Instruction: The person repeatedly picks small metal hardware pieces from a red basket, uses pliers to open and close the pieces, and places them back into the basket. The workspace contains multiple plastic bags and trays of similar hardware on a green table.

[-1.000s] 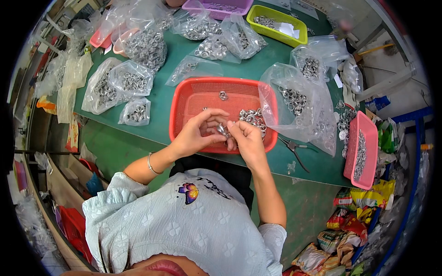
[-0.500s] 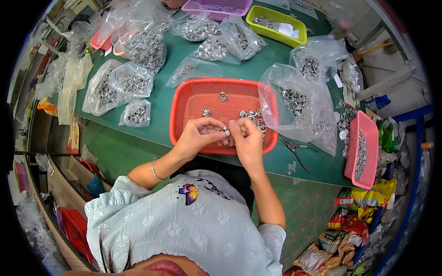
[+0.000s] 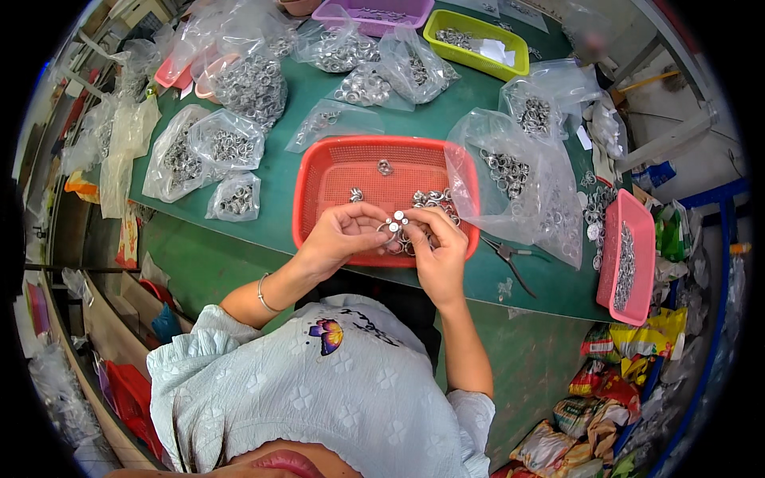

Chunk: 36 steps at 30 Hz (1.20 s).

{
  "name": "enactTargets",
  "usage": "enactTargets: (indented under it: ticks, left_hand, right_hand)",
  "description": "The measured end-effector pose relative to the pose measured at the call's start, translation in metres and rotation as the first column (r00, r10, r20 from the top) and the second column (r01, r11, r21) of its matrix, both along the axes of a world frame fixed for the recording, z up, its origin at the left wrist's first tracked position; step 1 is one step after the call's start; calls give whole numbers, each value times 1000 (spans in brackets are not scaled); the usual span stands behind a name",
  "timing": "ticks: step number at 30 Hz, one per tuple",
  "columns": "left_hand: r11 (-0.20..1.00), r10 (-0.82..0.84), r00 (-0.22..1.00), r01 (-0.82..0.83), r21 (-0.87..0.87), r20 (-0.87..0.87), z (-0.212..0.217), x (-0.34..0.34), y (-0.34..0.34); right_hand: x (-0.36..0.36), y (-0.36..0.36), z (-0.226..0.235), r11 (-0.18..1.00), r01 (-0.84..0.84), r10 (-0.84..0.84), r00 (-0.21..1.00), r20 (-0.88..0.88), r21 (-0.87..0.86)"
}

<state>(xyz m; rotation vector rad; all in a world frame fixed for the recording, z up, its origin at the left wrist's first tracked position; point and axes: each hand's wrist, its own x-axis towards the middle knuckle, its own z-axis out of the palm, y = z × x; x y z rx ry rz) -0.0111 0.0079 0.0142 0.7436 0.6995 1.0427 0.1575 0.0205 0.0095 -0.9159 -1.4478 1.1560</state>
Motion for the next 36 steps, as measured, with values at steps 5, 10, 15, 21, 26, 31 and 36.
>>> enactTargets:
  ticks: [5, 10, 15, 21, 26, 31, 36]
  left_hand:
    - [999, -21, 996, 25, -46, 82, 3, -1, 0]
    - [1000, -25, 1000, 25, -7, 13, 3, -1, -2]
    - [999, -20, 999, 22, -45, 36, 6, 0, -2]
    - [964, 115, 976, -65, 257, -183, 1, 4, -2]
    - [973, 66, 990, -36, 227, -126, 5, 4, -3]
    - [994, 74, 997, -73, 84, -12, 13, 2, -4]
    - [891, 263, 947, -166, 423, -182, 16, 9, -8]
  right_hand:
    - [-7, -4, 8, 962, 55, -120, 965, 231, 268]
    - [-6, -4, 7, 988, 1, -19, 993, 115, 152]
    - [-4, -4, 11, 956, 2, -90, 954, 288, 293]
    - [1, -6, 9, 899, 4, -260, 811, 524, 439]
    - [10, -8, 17, 994, -84, 98, 961, 258, -65]
    - [10, -10, 27, 929, -199, 160, 976, -146, -311]
    - [13, -11, 22, 922, -247, 232, 969, -86, -300]
